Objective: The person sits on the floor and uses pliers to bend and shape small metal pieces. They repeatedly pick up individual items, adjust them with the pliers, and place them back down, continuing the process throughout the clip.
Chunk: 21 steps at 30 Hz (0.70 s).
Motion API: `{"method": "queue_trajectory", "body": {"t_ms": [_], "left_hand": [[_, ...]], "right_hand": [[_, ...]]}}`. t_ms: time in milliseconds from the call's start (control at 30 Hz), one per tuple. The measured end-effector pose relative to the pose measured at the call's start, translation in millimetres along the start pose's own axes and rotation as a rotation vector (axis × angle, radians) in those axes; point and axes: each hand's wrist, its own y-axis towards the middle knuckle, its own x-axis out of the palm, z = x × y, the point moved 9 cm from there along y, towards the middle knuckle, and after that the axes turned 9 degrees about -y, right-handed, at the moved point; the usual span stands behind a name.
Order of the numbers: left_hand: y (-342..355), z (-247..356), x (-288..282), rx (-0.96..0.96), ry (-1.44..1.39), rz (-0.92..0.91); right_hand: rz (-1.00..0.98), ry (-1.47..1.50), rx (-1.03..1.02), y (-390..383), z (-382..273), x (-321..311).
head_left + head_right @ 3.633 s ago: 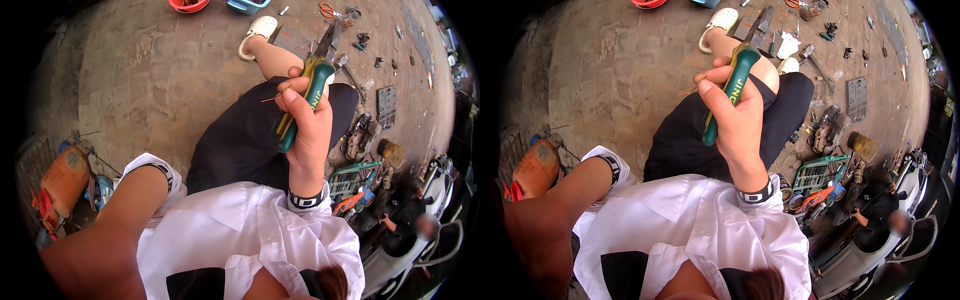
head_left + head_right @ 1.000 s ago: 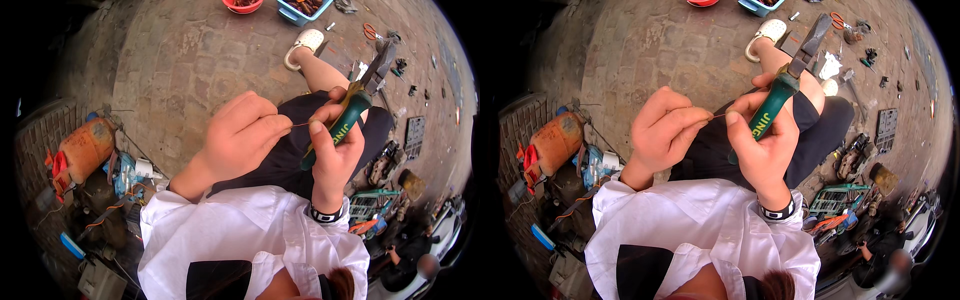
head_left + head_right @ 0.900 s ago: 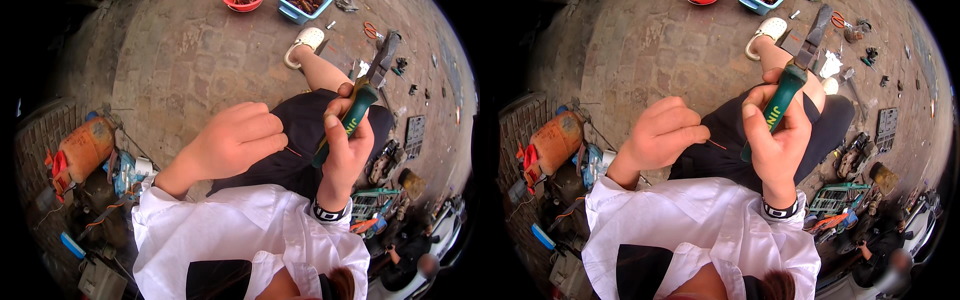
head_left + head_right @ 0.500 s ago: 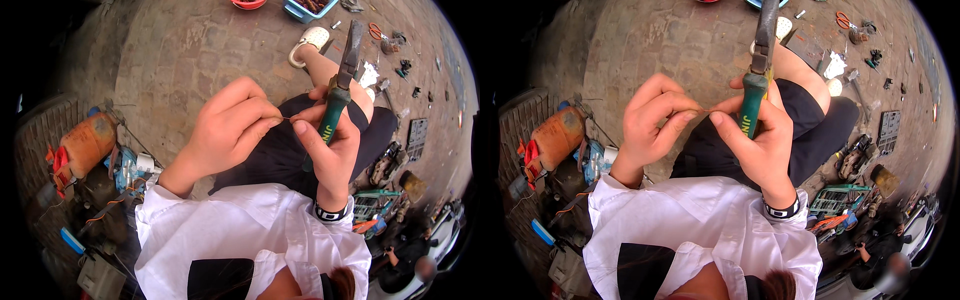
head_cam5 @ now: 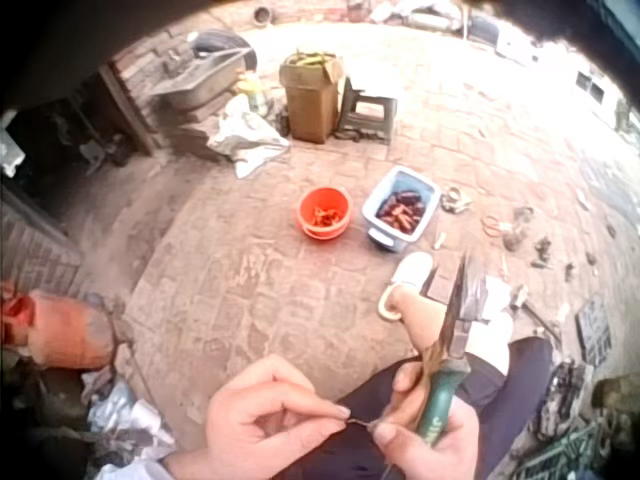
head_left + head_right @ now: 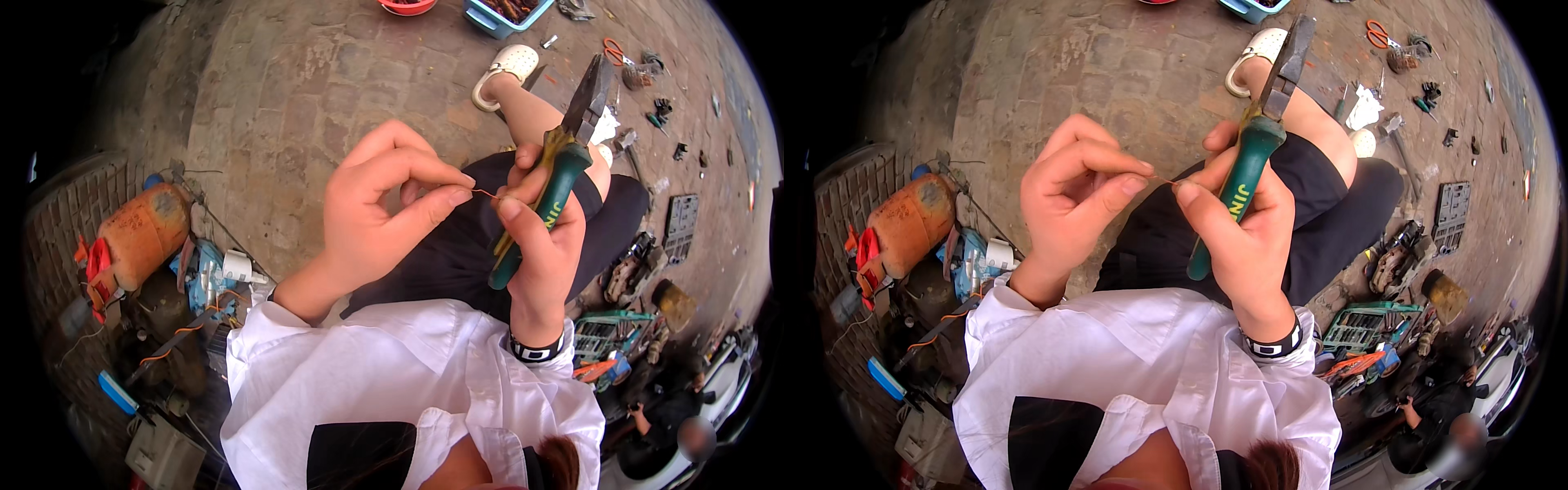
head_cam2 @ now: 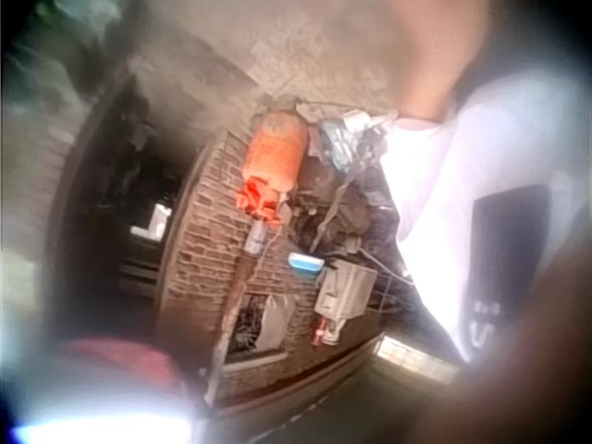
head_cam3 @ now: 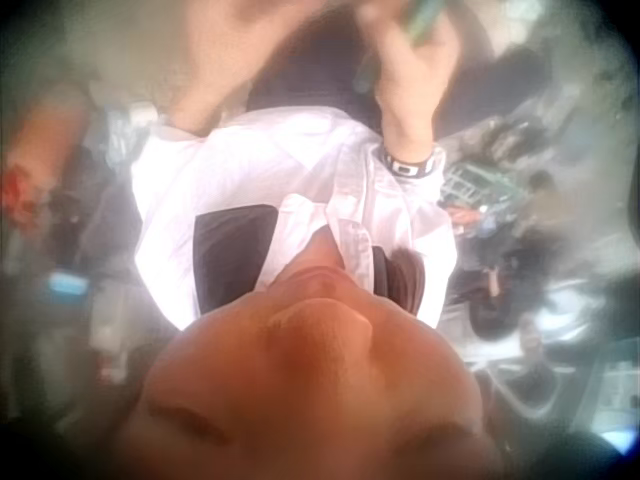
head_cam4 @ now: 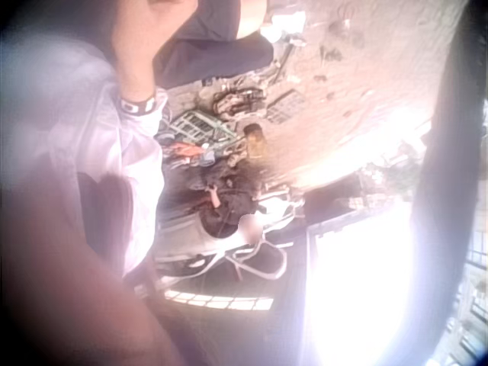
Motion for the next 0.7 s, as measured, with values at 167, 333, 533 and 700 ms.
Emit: {"method": "queue_trajectory", "body": {"t_ms": [167, 333, 533, 700], "left_hand": [[-9, -34, 18, -0.054, -0.518, 0.079], [-8, -38, 28, -0.136, -0.701, 0.050], [-2, -39, 8, -0.147, -0.609, 0.103], [1, -25, -13, -0.124, -0.305, 0.210]], "right_hand": [[-0.051, 0.216, 0.096, -1, 15, 9], [-0.070, 0.278, 0.122, -8, 21, 15], [-0.179, -0.398, -0.124, -5, 1, 11], [-0.332, -0.597, -0.091, -20, 3, 5]]}}
